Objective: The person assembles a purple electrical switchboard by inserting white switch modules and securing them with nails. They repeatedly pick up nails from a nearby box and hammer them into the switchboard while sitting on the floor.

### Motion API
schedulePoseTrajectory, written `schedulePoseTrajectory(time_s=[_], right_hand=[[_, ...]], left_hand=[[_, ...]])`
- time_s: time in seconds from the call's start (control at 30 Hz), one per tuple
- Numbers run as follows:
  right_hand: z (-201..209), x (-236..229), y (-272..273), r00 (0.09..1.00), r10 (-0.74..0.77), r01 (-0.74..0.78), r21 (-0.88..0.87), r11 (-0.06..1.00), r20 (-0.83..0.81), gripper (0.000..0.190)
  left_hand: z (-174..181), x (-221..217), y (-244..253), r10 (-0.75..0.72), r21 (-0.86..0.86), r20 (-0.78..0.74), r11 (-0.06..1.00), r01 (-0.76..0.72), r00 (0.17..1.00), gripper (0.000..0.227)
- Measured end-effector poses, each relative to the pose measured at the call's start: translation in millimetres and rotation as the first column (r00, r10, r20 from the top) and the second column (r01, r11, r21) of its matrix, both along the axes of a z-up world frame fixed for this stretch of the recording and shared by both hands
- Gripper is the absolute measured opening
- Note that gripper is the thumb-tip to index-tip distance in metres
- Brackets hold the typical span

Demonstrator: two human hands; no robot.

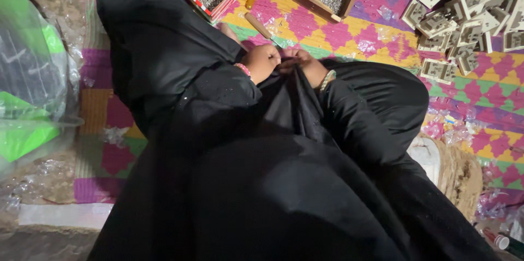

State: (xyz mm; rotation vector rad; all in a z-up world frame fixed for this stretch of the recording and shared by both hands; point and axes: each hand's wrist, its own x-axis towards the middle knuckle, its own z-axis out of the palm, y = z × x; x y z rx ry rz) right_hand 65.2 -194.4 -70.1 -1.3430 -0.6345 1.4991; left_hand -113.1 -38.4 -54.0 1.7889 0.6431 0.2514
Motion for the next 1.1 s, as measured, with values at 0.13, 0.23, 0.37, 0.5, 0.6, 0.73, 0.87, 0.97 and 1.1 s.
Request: schedulePoseTrajectory(time_s=[0.13, 0.23, 0.37, 0.5, 0.6, 0.73, 0.87, 0.97, 1.1], right_hand=[[37.1, 17.1, -1.0, 0.988, -0.11, 0.115, -0.044, 0.992, 0.104, 0.044], [63.0, 15.7, 8.5, 0.702, 0.033, 0.139, -0.183, 0.973, 0.711, 0.04], [64.9, -9.1, 13.8, 0.71, -0.234, 0.207, 0.121, 0.971, 0.664, 0.027], [43.4, -40.1, 12.9, 0.704, -0.229, 0.19, 0.132, 0.973, 0.673, 0.012], [31.6, -42.0, 11.6, 0.686, -0.205, 0.234, 0.056, 0.971, 0.698, 0.012], [23.6, -43.3, 2.4, 0.715, -0.213, 0.231, 0.063, 0.971, 0.666, 0.012], [30.5, -47.3, 7.0, 0.678, -0.193, 0.198, 0.077, 0.977, 0.709, 0.008], [43.8, -55.7, 9.7, 0.625, -0.181, 0.191, 0.076, 0.979, 0.759, 0.008], [61.8, -62.3, 11.1, 0.471, -0.136, 0.063, 0.121, 0.991, 0.872, 0.009]], left_hand=[[-17.4, 5.9, 5.1, 0.081, -0.023, 0.087, 0.997, -0.079, 0.993, 0.01], [-32.1, 7.7, 12.0, 0.069, 0.059, 0.069, 0.996, -0.073, 0.995, 0.012], [-45.6, 18.2, 5.4, 0.004, -0.095, 0.213, 0.995, 0.017, 0.977, 0.008], [-48.4, 20.6, 2.7, -0.058, -0.256, 0.282, 0.957, 0.134, 0.958, 0.011], [-47.4, 20.6, 7.5, -0.081, -0.296, 0.275, 0.941, 0.165, 0.958, 0.01], [-49.1, 18.8, 3.6, -0.088, -0.354, 0.22, 0.921, 0.164, 0.971, 0.011], [-47.7, 17.5, 5.9, -0.117, -0.305, 0.287, 0.93, 0.207, 0.951, 0.01], [-45.4, 14.4, 7.6, -0.139, -0.165, 0.234, 0.97, 0.18, 0.962, 0.012], [-41.2, 10.4, 7.5, -0.136, -0.11, 0.115, 0.983, 0.148, 0.984, 0.019]])
